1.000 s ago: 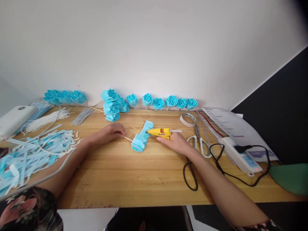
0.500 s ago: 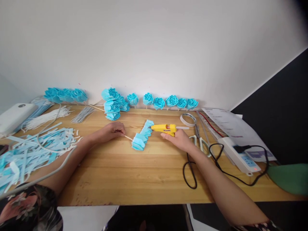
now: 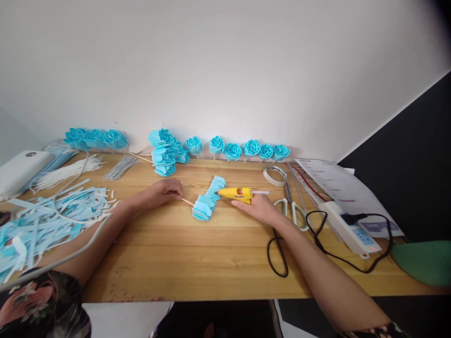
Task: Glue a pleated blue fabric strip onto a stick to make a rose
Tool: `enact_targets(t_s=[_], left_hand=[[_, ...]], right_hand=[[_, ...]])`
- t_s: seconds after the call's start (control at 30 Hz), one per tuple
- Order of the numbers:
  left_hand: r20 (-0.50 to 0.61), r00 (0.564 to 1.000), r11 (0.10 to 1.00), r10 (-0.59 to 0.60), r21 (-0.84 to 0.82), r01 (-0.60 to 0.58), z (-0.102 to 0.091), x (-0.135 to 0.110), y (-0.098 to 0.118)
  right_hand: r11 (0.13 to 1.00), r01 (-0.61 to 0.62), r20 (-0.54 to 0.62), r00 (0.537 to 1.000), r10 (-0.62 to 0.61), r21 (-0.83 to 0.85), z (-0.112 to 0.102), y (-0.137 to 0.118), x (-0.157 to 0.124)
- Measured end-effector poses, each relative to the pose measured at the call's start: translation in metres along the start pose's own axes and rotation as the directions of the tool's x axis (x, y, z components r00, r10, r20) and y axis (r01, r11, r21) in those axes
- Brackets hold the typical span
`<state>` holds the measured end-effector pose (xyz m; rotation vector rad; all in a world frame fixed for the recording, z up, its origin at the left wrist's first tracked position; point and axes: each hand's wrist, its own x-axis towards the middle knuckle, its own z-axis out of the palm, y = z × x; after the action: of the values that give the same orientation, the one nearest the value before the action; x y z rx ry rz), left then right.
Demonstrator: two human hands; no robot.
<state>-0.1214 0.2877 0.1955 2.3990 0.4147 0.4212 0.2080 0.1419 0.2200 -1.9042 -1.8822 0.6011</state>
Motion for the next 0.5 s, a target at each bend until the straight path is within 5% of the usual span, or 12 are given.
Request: enact_targets(t_s=[0.5], left_hand=[[-0.003, 1.0, 1.0, -0.006, -0.001, 0.006, 0.0, -0.0002, -0.0003]], right_hand=[[0.988, -0.011, -0.07, 0.997, 0.022, 0.157, -0.0051, 0.0058, 0.0003]])
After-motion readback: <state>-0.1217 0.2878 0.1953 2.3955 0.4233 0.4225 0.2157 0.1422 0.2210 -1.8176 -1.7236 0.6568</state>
